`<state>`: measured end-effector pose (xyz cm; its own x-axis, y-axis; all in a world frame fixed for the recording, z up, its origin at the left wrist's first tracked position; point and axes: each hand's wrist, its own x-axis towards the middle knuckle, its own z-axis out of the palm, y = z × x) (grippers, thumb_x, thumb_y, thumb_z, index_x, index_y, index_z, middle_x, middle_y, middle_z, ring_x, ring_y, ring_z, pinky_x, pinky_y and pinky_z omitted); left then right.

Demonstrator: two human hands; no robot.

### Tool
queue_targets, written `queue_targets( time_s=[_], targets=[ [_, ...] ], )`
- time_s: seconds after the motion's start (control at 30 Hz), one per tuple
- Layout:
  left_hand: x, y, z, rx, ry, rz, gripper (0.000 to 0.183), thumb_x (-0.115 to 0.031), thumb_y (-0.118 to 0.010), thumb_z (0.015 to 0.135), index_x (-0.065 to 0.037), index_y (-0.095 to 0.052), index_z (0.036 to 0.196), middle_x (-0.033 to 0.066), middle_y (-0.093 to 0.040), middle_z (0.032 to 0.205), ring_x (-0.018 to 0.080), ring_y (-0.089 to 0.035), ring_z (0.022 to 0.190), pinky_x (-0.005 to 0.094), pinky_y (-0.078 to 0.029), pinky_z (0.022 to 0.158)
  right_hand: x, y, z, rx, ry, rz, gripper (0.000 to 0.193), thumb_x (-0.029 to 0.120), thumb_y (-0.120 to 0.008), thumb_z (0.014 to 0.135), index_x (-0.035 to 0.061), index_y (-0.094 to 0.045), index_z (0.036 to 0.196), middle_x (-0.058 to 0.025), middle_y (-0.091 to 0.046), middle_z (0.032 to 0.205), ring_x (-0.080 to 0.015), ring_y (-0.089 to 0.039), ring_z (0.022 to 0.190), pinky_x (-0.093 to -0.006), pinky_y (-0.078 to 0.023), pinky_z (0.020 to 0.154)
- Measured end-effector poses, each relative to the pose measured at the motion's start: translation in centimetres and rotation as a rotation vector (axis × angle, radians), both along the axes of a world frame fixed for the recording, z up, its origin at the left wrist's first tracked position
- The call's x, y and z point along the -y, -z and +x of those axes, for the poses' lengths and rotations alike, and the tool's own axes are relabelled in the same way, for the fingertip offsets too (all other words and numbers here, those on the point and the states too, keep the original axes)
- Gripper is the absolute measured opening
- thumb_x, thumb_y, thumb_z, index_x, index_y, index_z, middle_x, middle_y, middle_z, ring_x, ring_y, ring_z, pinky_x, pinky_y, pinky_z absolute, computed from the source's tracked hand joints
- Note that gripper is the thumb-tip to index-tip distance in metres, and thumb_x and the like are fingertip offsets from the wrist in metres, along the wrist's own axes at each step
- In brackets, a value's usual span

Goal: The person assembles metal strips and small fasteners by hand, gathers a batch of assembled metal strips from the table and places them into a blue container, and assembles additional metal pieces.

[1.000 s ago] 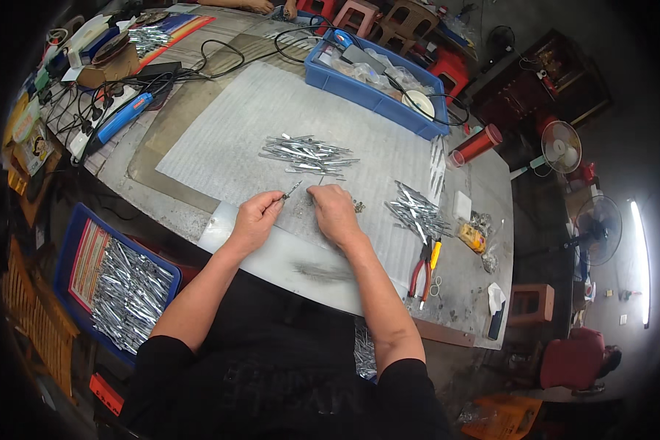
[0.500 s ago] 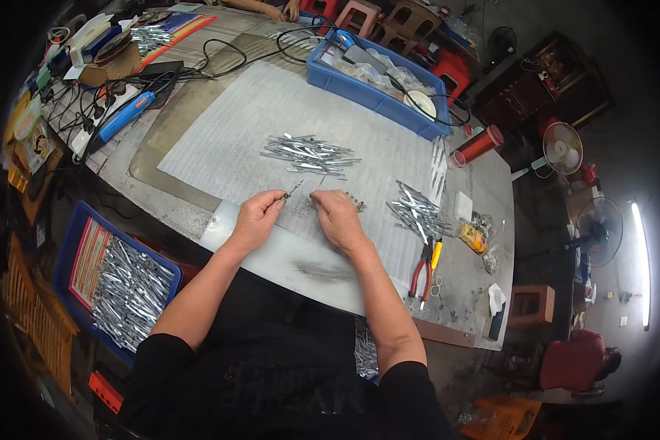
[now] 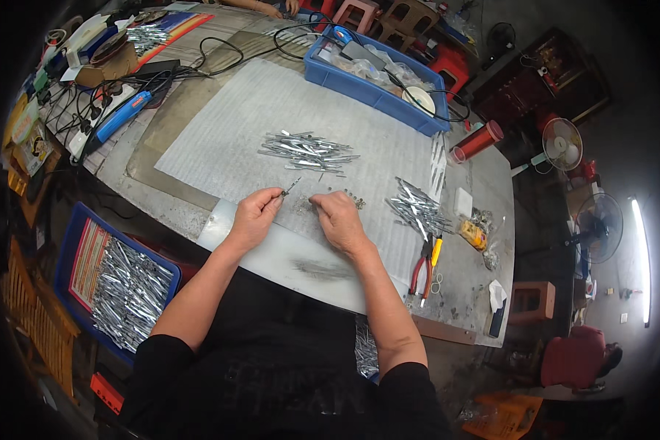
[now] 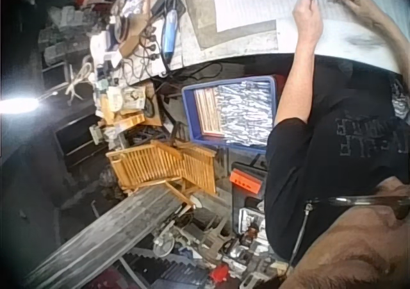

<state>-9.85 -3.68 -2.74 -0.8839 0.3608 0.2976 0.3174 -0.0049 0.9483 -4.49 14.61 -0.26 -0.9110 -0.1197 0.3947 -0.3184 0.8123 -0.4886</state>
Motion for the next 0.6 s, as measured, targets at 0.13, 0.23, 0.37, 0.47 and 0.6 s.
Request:
queue_targets(
  time_s=[0.13, 0.23, 0.37, 0.47, 0.6],
  targets=[
    [-0.04, 0.06, -0.01, 0.005, -0.005, -0.013, 0.017, -0.007, -0.051, 0.082, 0.001, -0.057, 0.095, 0.0125, -0.058, 0.079, 0.0202, -0.055, 0.069, 0.0285, -0.043, 0.063, 0.3, 0.35, -0.05, -0.025, 0.047, -0.026, 0.017, 0.0, -0.052, 0.073, 0.002, -0.059, 0.088, -0.0117, -0.058, 0.076, -0.0284, -0.053, 0.076, -0.037, -0.042, 0.07],
    [-0.07, 0.24, -0.05, 0.011, -0.003, -0.01, 0.017, -0.007, -0.052, 0.082, 0.001, -0.057, 0.095, 0.0125, -0.058, 0.079, 0.02, -0.055, 0.069, 0.0285, -0.043, 0.063, 0.05, 0.28, -0.02, -0.029, 0.094, -0.036, 0.016, 0.0, -0.052, 0.073, 0.0017, -0.059, 0.088, -0.0119, -0.059, 0.078, -0.0289, -0.053, 0.076, -0.0368, -0.042, 0.07],
    [0.03, 0.24, -0.02, 0.018, 0.006, 0.001, 0.016, -0.008, -0.052, 0.082, 0.001, -0.057, 0.094, 0.0125, -0.058, 0.079, 0.02, -0.055, 0.069, 0.0287, -0.043, 0.063, 0.38, -0.06, 0.16, -0.029, 0.011, -0.014, 0.016, 0.0, -0.052, 0.074, 0.0014, -0.058, 0.088, -0.0115, -0.059, 0.078, -0.0292, -0.052, 0.075, -0.0367, -0.042, 0.069],
    [-0.04, 0.28, -0.07, -0.005, 0.0, 0.011, 0.016, -0.008, -0.052, 0.082, 0.001, -0.057, 0.094, 0.0122, -0.058, 0.079, 0.0202, -0.055, 0.069, 0.0287, -0.043, 0.063, 0.41, 0.18, 0.17, -0.03, -0.053, 0.061, 0.015, 0.001, -0.053, 0.074, 0.0018, -0.058, 0.088, -0.0113, -0.059, 0.076, -0.029, -0.052, 0.074, -0.0368, -0.042, 0.068],
    [-0.07, 0.12, 0.06, 0.018, -0.001, 0.0, 0.015, -0.008, -0.052, 0.082, 0.001, -0.057, 0.093, 0.012, -0.058, 0.078, 0.0197, -0.055, 0.068, 0.0282, -0.043, 0.061, 0.01, -0.3, 0.45, 0.005, 0.054, -0.035, 0.015, 0.0, -0.053, 0.074, 0.0025, -0.059, 0.088, -0.0114, -0.058, 0.074, -0.0287, -0.052, 0.073, -0.0364, -0.042, 0.067]
  ],
)
